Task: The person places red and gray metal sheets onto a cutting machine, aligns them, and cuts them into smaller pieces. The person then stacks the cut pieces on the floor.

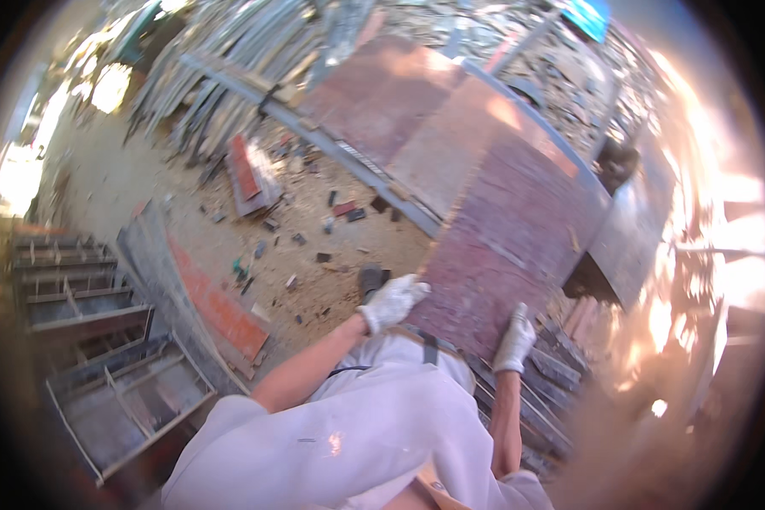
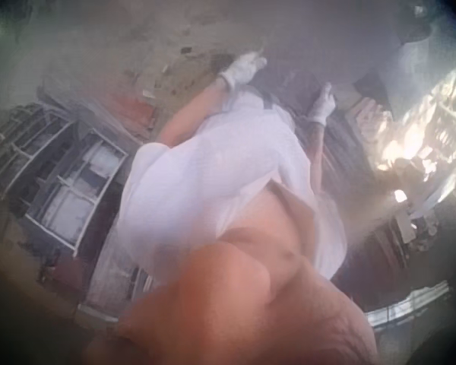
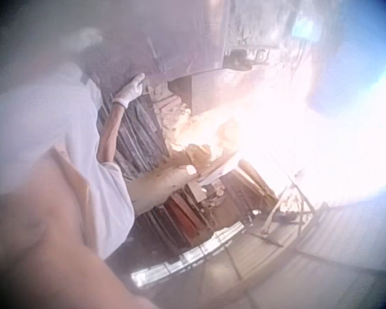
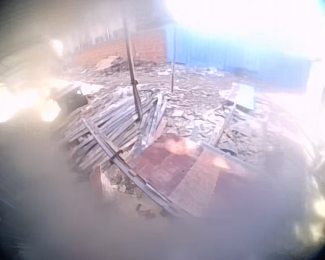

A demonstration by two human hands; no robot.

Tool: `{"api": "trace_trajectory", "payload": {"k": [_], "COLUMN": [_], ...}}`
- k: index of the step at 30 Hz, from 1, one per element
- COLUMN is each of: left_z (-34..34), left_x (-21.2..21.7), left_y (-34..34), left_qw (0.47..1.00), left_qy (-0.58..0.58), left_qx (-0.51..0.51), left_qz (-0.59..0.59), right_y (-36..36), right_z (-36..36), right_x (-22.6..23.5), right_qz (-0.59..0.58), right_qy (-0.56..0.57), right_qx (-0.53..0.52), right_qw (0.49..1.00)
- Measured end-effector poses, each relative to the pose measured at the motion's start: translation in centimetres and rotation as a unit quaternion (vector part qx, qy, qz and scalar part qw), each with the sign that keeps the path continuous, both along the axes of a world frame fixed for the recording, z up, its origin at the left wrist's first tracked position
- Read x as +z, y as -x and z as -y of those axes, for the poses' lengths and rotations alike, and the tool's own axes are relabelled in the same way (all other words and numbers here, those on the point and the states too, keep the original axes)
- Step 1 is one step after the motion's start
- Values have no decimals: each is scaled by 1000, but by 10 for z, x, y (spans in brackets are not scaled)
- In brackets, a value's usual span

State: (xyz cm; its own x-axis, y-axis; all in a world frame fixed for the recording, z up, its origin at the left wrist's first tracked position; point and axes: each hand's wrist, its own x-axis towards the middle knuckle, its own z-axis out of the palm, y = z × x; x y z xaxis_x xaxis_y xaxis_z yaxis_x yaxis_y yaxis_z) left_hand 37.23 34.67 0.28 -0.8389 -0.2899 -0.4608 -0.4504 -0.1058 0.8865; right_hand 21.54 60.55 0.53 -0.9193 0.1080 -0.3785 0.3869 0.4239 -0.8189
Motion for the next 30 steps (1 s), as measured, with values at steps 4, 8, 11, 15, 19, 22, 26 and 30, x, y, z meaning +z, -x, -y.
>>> {"api": "trace_trajectory", "payload": {"k": [4, 8, 11, 15, 19, 22, 26, 30], "left_z": [-30, -27, -29, -30, -10, 2, 31, 78], "left_x": [1, -10, -9, 2, -13, -12, -30, -27], "left_y": [-17, -30, -37, -66, -139, -188, -247, -297], "left_qw": [963, 930, 899, 844, 803, 772, 700, 725], "left_qy": [79, 194, 232, 248, 96, 30, -50, -32], "left_qx": [251, 312, 372, 475, 587, 628, 678, 635], "left_qz": [-61, -19, -12, -24, 36, 91, 217, 265], "right_y": [18, 25, 22, 13, -13, -38, -94, -172], "right_z": [25, 47, 60, 89, 140, 189, 265, 341], "right_x": [6, 9, 18, 33, 53, 70, 48, -35], "right_qz": [-74, 0, 22, 38, 86, 167, 168, 183], "right_qy": [-50, -18, 5, 9, 46, 119, 45, -13], "right_qx": [131, 193, 220, 352, 502, 575, 645, 666], "right_qw": [987, 981, 975, 935, 859, 792, 744, 723]}}
